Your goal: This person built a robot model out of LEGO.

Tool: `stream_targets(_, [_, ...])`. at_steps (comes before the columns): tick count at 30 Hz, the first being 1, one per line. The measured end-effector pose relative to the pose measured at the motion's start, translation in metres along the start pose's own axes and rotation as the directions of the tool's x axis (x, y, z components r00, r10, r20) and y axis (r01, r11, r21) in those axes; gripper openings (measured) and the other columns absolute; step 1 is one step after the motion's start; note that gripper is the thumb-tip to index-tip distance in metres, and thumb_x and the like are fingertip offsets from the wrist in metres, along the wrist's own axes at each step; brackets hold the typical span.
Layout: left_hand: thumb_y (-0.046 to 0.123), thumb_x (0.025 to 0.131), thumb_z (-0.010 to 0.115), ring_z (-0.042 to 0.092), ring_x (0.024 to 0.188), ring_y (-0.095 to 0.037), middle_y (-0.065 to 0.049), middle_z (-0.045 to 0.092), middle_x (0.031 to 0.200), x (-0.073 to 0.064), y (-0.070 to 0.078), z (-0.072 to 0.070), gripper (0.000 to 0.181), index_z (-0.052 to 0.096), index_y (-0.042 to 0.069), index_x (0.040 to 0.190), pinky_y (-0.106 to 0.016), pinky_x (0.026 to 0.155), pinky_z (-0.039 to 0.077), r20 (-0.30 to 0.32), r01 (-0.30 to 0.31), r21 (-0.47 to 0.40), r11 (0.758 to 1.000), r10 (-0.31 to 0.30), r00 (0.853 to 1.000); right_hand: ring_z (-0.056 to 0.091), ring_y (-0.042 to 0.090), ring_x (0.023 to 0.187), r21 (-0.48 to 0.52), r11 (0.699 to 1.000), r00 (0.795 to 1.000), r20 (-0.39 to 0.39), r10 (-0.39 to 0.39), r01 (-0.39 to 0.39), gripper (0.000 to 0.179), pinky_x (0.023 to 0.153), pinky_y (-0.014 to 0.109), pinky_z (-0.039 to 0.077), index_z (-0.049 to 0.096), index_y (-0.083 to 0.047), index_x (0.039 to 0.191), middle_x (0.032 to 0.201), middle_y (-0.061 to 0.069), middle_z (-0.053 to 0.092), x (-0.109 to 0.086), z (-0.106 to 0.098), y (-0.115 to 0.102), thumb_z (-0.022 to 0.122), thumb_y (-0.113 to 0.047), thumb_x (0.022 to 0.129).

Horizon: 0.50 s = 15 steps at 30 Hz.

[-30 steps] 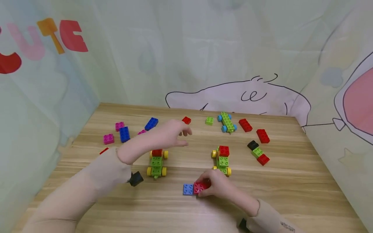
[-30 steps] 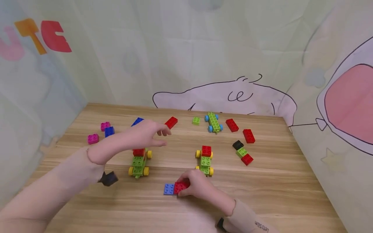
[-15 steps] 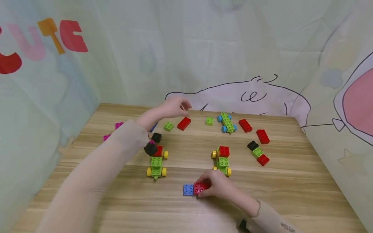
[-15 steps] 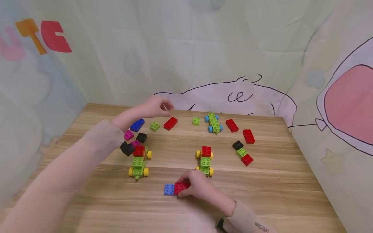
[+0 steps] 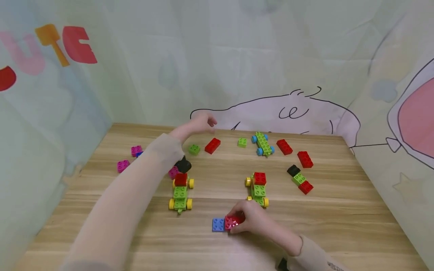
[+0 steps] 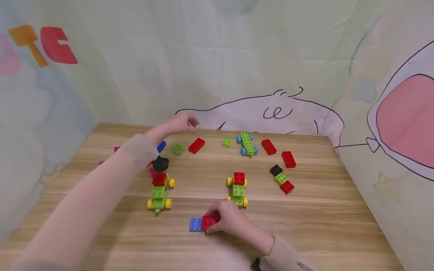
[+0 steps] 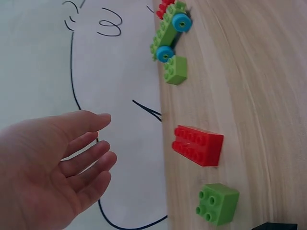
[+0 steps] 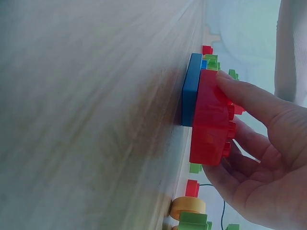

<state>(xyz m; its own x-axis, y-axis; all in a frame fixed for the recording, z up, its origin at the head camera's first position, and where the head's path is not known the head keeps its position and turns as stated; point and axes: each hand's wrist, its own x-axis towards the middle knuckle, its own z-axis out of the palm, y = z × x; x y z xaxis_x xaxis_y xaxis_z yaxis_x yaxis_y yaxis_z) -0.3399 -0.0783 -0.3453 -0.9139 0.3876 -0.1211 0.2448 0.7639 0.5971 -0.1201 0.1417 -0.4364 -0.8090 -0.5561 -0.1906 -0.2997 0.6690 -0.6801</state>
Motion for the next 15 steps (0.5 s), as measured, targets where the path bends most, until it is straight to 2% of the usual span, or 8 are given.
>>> stream_targets(8, [0.009,0.088,0.069,0.055,0.118,-0.031,-0.021,0.058,0.132,0.009,-0.015,0.018,0.049,0.054,-0.003,0.133,-0.039,0.101,0.048,0.092,0.034,0.032,0.999,-0.037,0.995,0.053,0.002,0.077,-0.003,1.0,1.0,0.006,0.004,-0.004,0.029,0.067,0.018,0.046,0.077,-0.012,0.098,0.09,-0.008,0.069,-0.001,0.0,-0.002,0.087,-0.018,0.072])
stream_targets(12, [0.009,0.088,0.069,0.051,0.123,-0.032,-0.02,0.053,0.138,0.01,-0.019,0.025,0.054,0.05,-0.003,0.138,-0.041,0.105,0.046,0.147,0.066,0.02,0.998,-0.068,0.987,0.053,0.002,0.077,-0.007,1.0,1.0,0.002,0.008,-0.008,0.029,0.067,0.018,0.046,0.077,-0.012,0.098,0.09,-0.008,0.069,0.0,0.0,-0.001,0.087,-0.018,0.072])
stream_targets(15, [0.009,0.089,0.067,0.049,0.126,-0.032,-0.019,0.05,0.141,0.01,-0.02,0.03,0.056,0.047,-0.002,0.14,-0.041,0.107,0.044,0.177,0.077,0.05,0.996,-0.085,0.981,0.053,0.002,0.078,-0.015,1.0,1.0,-0.005,-0.003,0.003,0.029,0.067,0.018,0.046,0.077,-0.012,0.098,0.09,-0.007,0.07,0.0,0.0,0.0,0.087,-0.017,0.072])
